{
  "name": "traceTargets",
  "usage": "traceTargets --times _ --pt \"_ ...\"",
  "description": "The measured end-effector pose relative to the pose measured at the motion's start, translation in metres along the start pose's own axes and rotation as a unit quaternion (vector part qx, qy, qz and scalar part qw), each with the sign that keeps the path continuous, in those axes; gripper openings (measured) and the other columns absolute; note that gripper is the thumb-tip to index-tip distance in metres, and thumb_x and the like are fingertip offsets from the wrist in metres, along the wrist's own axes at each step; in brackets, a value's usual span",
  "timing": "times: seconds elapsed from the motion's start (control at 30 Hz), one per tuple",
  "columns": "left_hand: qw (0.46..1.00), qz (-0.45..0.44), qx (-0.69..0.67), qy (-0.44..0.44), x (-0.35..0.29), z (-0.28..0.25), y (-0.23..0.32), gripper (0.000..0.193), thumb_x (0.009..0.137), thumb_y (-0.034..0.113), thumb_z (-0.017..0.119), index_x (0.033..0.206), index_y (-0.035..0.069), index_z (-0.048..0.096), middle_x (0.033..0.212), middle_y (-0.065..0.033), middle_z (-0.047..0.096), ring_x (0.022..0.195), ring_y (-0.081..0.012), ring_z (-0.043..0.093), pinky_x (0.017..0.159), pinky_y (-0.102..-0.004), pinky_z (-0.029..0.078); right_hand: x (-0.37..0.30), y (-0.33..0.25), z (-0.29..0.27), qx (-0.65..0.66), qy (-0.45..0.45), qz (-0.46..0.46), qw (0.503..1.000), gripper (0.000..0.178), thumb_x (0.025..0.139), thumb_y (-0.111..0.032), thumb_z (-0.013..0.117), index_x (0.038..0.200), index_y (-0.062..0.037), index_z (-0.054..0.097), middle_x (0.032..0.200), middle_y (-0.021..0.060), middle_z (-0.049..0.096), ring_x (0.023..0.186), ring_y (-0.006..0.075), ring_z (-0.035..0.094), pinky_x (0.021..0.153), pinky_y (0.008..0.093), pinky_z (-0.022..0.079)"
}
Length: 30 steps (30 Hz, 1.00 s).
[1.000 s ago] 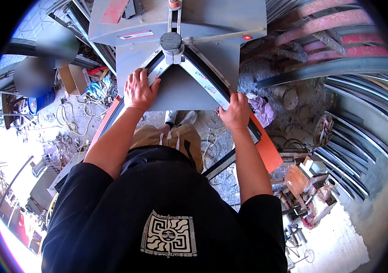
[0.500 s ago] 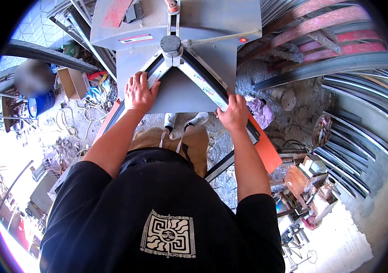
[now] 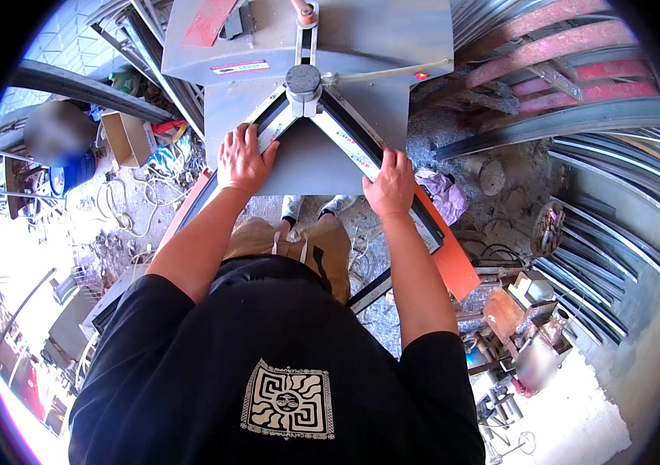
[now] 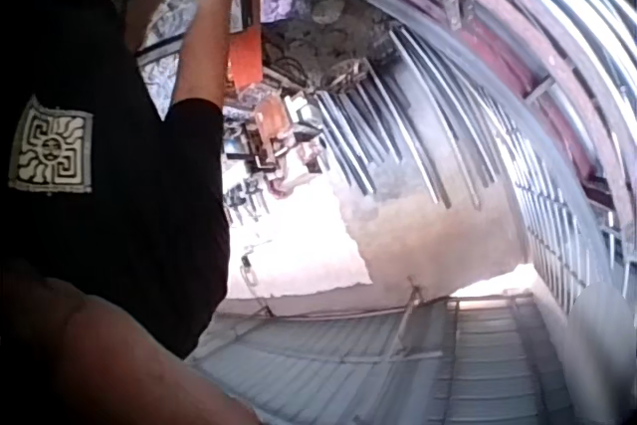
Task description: The person plugs in a yellow cord and then places a metal window frame onto a specialized corner clamping machine. The person positions the frame, uses the machine's lever to secure it, and then lifts the frame away after the corners are joined.
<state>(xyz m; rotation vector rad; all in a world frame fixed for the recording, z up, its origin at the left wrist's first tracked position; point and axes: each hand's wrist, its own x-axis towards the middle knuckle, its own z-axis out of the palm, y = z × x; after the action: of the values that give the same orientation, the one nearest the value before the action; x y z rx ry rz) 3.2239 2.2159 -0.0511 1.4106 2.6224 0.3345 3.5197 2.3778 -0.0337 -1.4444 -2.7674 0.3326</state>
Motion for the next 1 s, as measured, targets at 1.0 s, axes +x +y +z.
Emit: traceTargets --times 1.0 --pt "0.998 -0.036 -0.052 -0.004 -0.002 0.0002 -0.0037 0.07 0.099 0.059 0.076 0.146 0.009 0.065 0.147 -0.013 0.063 0.134 -0.0365 0.061 0.113 -0.0571 0.047 0.0 -0.001 0.0102 0.001 -0.028 0.016 0.999 0.081 0.079 -0.016 0.096 0.149 -0.0008 0.059 0.136 0.022 0.064 0.133 0.0426 0.063 0.12 0.0503 0.05"
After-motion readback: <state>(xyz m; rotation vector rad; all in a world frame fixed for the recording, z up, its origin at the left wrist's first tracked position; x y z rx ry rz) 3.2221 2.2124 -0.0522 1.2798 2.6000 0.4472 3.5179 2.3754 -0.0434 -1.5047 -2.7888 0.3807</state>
